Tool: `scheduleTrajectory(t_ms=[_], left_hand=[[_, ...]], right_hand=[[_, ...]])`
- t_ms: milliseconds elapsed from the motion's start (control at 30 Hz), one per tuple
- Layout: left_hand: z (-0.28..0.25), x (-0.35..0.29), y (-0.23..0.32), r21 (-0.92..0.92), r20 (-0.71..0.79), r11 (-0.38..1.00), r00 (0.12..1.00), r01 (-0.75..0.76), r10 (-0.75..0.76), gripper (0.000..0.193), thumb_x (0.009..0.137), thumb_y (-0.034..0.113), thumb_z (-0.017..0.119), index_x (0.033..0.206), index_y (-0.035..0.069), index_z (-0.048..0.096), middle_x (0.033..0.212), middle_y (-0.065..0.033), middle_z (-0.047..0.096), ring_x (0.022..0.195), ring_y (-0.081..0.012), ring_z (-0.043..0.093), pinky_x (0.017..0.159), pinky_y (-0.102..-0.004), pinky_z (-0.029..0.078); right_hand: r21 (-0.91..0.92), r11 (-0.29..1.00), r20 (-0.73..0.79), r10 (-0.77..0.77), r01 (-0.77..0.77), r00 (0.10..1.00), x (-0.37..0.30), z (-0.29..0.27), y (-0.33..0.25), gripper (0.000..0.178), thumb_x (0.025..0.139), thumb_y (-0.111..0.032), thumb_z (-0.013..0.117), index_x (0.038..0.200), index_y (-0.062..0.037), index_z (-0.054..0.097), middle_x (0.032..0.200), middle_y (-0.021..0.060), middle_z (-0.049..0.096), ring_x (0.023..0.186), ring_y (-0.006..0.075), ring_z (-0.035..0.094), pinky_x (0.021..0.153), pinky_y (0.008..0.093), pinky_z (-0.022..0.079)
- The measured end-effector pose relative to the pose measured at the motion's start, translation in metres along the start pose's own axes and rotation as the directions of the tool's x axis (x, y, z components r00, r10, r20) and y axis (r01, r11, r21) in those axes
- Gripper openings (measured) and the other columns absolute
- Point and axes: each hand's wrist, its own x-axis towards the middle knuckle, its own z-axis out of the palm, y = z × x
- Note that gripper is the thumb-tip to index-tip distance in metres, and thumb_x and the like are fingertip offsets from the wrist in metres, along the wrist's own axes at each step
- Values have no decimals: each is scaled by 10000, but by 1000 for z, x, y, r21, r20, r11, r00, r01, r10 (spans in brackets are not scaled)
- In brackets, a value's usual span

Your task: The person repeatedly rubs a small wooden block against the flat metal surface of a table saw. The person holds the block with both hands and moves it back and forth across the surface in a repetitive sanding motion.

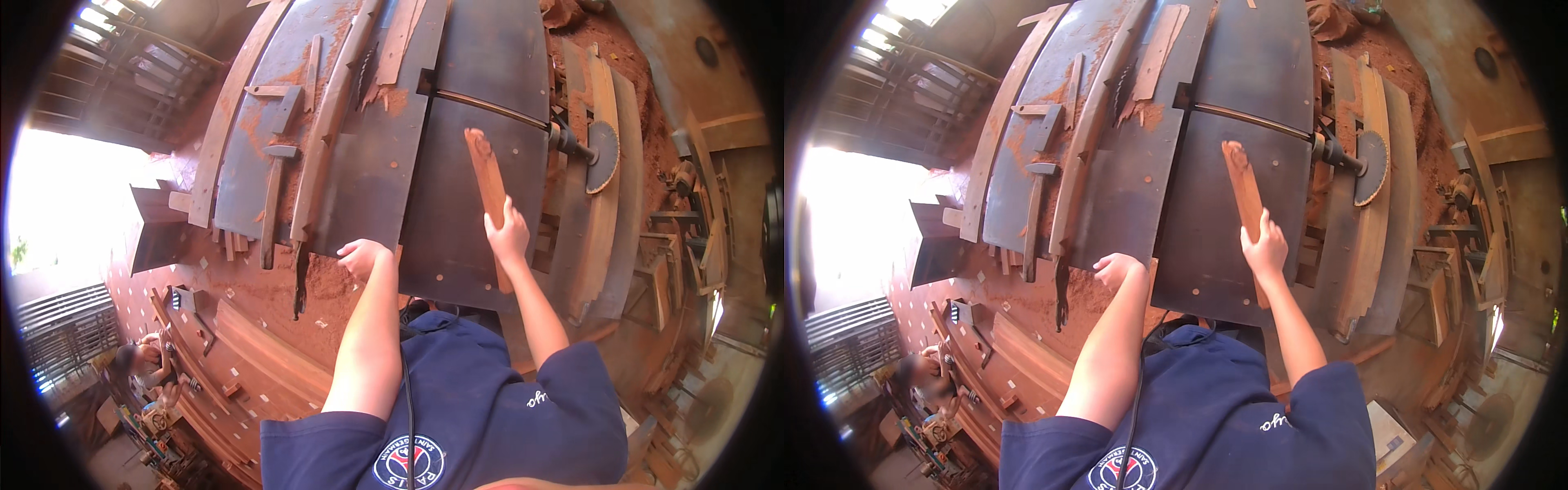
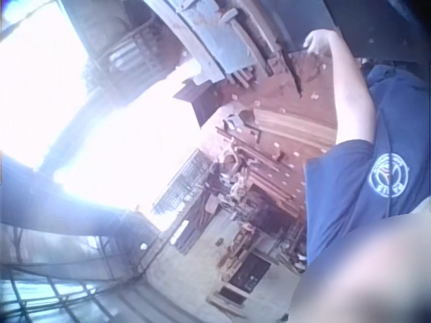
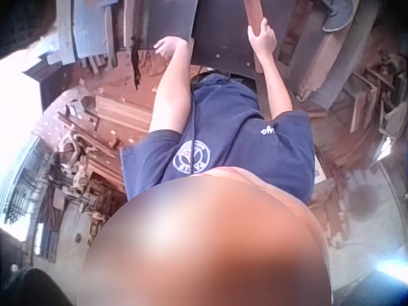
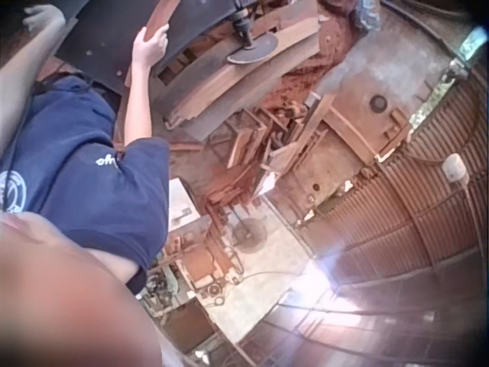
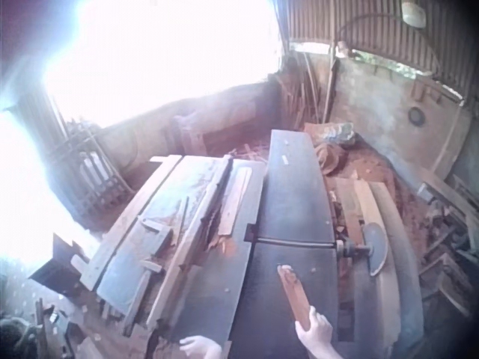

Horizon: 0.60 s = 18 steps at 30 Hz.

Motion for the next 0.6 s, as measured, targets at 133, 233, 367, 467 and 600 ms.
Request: scheduleTrajectory(t_ms=[133,233,367,467,600], left_hand=[[3,-2,8,-41,14,999,1000,1,-1,481,1050,367,339,1017,-26,614,854,-276,726,841,-485,713,744,-602,558],[5,-3,8,-20,27,1000,1000,6,-6,479,1051,366,334,1021,-24,610,854,-273,727,842,-485,713,746,-603,558],[20,5,1,48,64,999,998,3,-6,476,1053,364,329,1027,-23,604,855,-269,728,842,-484,713,747,-603,558],[8,3,5,84,100,996,995,-28,20,473,1054,363,325,1031,-21,600,855,-267,729,843,-483,714,748,-603,558],[-1,1,9,93,128,995,991,-37,25,470,1056,362,319,1036,-19,594,856,-263,730,844,-482,714,750,-603,558]], right_hand=[[1,1000,-54,31,-31,998,72,31,-15,658,862,-343,750,1383,10,555,1024,169,716,967,344,699,814,453,581],[-1,998,-45,56,-56,997,84,38,-23,669,862,-363,746,1383,10,554,1028,174,718,984,346,702,822,456,581],[23,998,-40,58,-57,998,65,31,-30,683,855,-373,751,1385,12,558,1032,174,716,976,354,699,831,453,577],[6,999,-83,50,-50,995,27,30,-27,682,856,-376,748,1388,8,561,1016,173,707,941,358,694,820,456,570],[24,999,2,40,-40,999,-51,5,-32,671,832,-321,780,1386,-8,568,969,149,706,899,332,698,764,439,578]])
